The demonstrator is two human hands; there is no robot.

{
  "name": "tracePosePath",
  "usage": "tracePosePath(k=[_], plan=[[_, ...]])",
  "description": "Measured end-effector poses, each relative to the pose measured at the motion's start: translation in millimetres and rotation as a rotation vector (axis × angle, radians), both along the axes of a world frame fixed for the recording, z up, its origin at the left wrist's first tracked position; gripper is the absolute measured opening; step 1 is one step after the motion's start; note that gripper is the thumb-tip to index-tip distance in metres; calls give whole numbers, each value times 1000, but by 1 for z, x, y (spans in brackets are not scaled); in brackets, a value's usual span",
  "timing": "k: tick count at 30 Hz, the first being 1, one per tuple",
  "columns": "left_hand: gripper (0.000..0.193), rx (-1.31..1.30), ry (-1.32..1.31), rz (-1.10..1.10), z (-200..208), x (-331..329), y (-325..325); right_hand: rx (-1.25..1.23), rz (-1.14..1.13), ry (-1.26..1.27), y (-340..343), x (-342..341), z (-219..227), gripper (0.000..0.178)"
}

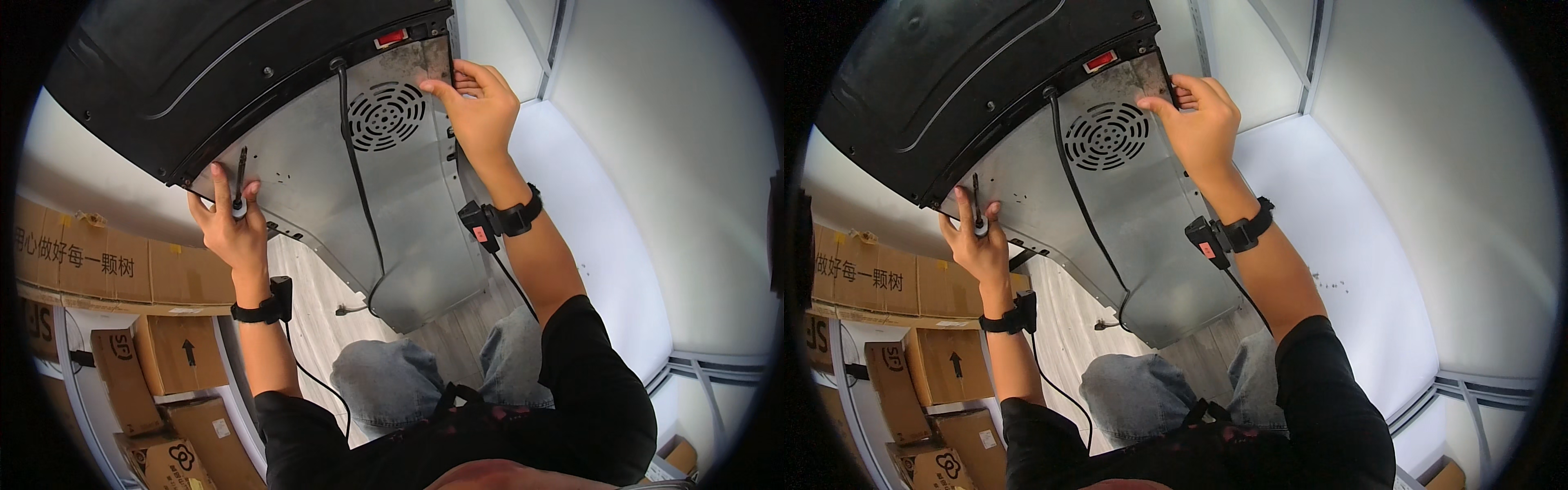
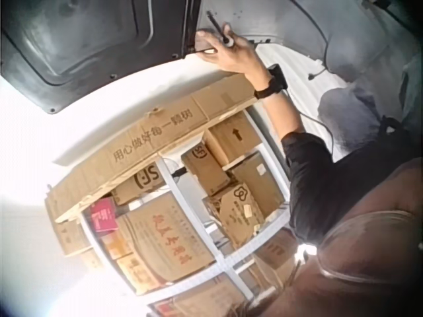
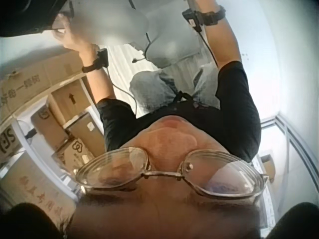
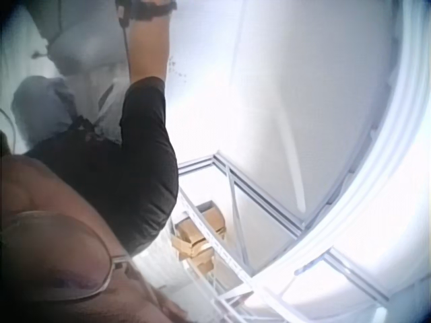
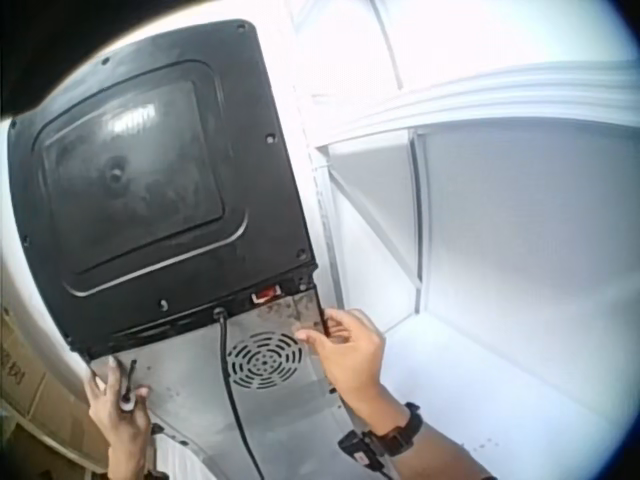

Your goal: The person uses a screwdriver to remove screws from the back of a black electronic device, detaches a metal cover, and then reattaches the cover by screwing it back into place. The task involves careful handling of screws and alignment of the cover.

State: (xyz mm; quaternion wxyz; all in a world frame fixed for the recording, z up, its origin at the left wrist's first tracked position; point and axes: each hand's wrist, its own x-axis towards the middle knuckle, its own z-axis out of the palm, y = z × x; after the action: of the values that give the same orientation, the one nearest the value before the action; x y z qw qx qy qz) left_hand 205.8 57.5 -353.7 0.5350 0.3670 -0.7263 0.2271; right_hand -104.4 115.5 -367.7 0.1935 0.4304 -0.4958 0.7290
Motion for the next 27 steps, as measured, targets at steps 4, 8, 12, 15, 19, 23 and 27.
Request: tracePosePath(k=[4, 8, 12, 15, 19, 23, 27], plan=[[57, -29, 35, -4, 2, -7, 1, 10, -15, 44, 1, -4, -5, 40], [57, -33, 29, 32, 2, -4, 1, 27, 16, 34, 2, -2, -5, 41], [57, -33, 52, 3, 2, -6, 1, 8, 78, 22, 3, -4, -7, 37], [58, -16, 69, -18, 2, -9, 2, -52, 130, 19, 8, -8, -2, 23], [57, -13, 59, 43, 2, -6, 0, -118, 92, -33, 26, -4, 7, 13], [57, 5, 69, 67, 0, -7, 2, -42, 446, -196, 44, 10, -4, 10], [57, -13, 79, 64, 1, -10, 3, -27, 588, -299, 33, 19, -17, 12]])
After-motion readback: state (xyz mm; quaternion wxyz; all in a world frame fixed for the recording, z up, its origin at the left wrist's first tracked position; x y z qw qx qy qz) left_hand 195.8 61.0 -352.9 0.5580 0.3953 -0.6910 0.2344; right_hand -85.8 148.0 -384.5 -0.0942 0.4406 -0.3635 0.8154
